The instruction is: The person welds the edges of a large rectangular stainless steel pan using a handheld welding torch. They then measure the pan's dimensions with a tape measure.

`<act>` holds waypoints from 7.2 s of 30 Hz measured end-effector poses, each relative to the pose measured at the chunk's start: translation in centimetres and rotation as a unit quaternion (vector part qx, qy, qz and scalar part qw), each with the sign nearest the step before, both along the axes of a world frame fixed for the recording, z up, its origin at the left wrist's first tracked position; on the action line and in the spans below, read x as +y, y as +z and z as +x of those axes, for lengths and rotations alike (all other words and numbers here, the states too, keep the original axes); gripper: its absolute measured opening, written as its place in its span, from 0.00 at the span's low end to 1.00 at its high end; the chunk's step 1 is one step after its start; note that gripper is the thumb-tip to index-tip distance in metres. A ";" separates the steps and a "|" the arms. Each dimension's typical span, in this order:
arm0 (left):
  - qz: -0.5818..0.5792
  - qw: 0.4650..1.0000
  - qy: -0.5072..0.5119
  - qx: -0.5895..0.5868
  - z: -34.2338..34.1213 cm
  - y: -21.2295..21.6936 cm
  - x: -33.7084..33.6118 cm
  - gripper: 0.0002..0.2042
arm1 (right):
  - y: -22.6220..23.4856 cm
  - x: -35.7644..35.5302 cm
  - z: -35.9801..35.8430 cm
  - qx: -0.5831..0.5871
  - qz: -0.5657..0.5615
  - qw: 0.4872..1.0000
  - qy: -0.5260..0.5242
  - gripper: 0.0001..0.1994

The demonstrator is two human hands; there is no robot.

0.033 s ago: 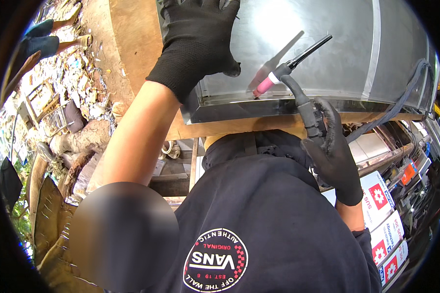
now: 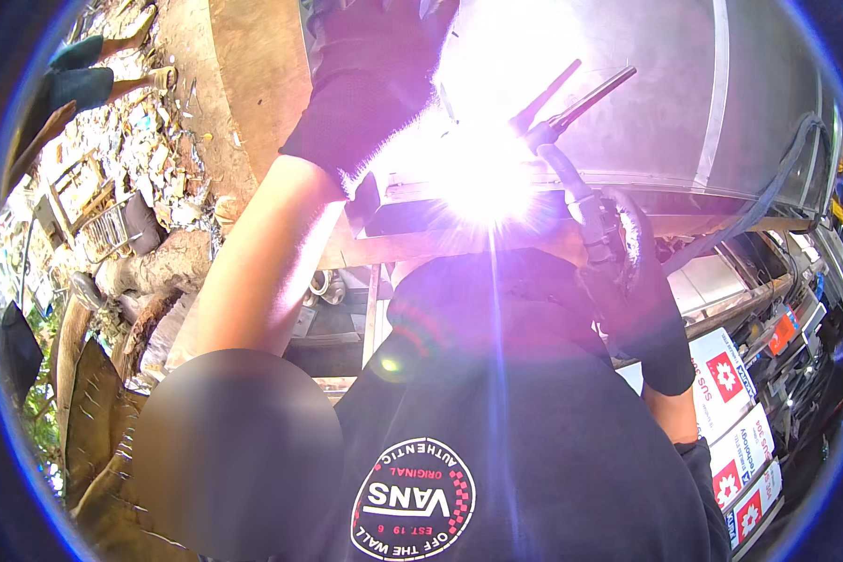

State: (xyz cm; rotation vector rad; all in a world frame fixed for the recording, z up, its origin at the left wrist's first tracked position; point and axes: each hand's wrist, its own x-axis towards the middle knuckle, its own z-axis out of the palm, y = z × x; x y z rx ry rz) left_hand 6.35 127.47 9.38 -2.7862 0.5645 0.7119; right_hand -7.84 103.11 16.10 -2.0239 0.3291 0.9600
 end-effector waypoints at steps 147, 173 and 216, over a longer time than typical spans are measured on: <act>-0.482 0.869 0.072 -0.081 -3.2 -8.6 0.1 0.37 | 0.8 3.7 -4.0 -0.056 -0.294 0.936 0.185 0.41; -0.518 0.843 0.142 0.032 -0.5 -7.4 0.4 0.33 | 0.2 1.1 -5.4 -0.132 -0.021 0.946 -0.295 0.43; -0.110 0.881 0.459 -0.024 -7.2 -4.7 4.8 0.17 | -2.0 -13.3 7.5 -0.057 0.333 0.933 -0.124 0.44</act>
